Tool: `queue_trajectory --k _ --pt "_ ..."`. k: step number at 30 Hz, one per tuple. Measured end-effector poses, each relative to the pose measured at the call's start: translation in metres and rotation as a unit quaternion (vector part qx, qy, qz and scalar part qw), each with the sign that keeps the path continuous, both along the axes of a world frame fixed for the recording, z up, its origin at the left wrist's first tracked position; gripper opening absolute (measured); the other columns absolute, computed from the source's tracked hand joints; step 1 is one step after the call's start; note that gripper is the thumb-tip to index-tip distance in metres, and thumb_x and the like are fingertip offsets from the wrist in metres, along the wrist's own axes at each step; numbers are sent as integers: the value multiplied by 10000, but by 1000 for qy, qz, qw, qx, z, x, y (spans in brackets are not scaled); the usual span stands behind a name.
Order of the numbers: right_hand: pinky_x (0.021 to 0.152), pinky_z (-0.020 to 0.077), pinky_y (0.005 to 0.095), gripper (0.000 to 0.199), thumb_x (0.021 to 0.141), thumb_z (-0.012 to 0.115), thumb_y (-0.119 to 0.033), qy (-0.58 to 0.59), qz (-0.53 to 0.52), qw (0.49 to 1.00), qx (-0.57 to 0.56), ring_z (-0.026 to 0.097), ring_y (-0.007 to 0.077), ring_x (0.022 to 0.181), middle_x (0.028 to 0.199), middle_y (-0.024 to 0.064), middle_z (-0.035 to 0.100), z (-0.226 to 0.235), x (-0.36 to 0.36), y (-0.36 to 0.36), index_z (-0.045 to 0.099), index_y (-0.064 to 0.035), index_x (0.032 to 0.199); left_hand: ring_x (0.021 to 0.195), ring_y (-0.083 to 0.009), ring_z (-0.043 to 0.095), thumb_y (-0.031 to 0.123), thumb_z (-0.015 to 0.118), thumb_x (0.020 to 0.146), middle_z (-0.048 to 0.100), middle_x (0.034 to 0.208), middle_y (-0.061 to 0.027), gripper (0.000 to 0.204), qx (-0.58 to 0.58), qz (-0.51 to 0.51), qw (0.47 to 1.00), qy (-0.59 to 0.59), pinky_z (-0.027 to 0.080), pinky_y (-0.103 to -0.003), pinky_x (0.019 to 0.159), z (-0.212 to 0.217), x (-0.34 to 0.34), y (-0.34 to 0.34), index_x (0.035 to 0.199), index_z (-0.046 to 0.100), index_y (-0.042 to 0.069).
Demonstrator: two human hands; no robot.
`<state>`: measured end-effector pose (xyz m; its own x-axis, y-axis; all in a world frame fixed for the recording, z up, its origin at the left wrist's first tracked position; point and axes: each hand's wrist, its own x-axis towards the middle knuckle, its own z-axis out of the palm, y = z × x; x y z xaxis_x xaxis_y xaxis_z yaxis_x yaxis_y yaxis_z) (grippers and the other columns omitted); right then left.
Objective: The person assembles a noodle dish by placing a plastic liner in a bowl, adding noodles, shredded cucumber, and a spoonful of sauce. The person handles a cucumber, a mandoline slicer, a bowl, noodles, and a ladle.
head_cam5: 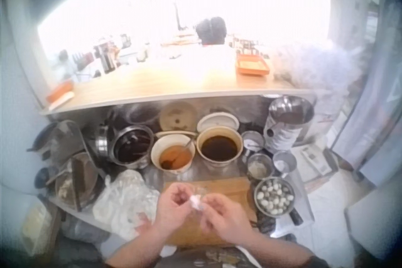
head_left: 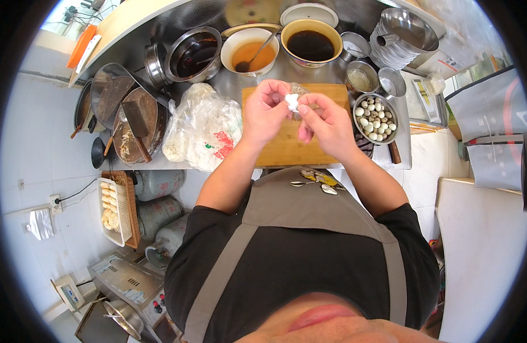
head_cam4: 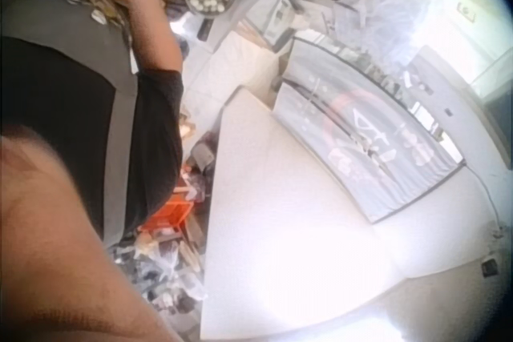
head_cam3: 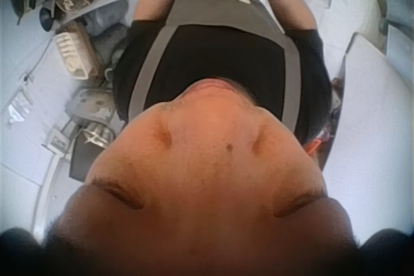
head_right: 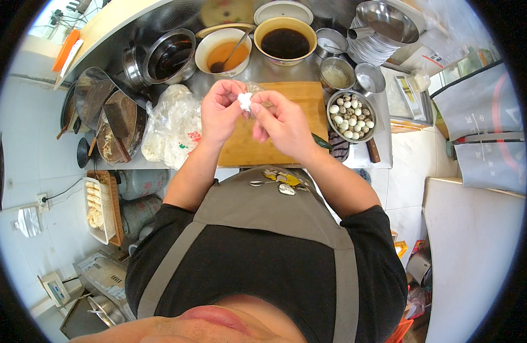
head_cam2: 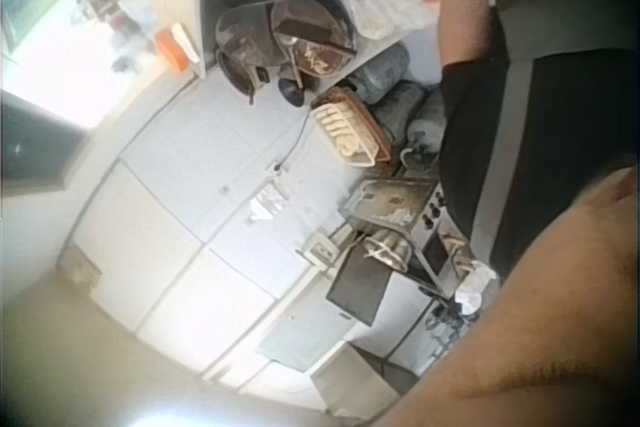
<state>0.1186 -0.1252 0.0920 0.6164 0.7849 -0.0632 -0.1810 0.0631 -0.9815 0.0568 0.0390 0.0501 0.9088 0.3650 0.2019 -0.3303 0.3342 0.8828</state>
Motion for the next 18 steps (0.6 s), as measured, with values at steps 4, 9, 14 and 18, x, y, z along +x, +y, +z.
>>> queue_trajectory --k 4,9,14,18 --pt "511 448 204 185 987 623 -140 -17 65 997 -27 584 60 569 738 26 654 17 14 -7 578 -8 1108 821 -102 607 -66 651 889 598 993 -62 167 14 -49 997 -64 518 -240 663 1 -3 7 966 535 26" --pt "527 442 225 149 940 668 -118 -83 106 990 -47 610 75 583 680 32 651 34 34 -6 610 -50 1059 829 -112 616 -71 661 880 612 999 -67 179 1 -93 994 -64 529 -244 684 7 -3 9 967 539 26" --pt "556 468 242 148 911 692 -108 -236 163 954 -84 634 86 594 691 44 682 44 44 -4 613 -71 1030 840 -115 636 -73 668 872 629 987 -62 183 32 -119 992 -16 542 -261 717 14 -5 11 982 554 20" --pt "556 462 244 139 899 707 -110 -229 189 952 -70 624 83 586 677 40 670 41 47 -5 626 -77 1007 864 -109 639 -85 665 860 631 998 -50 184 36 -203 979 -2 540 -266 757 15 -3 22 984 570 14"
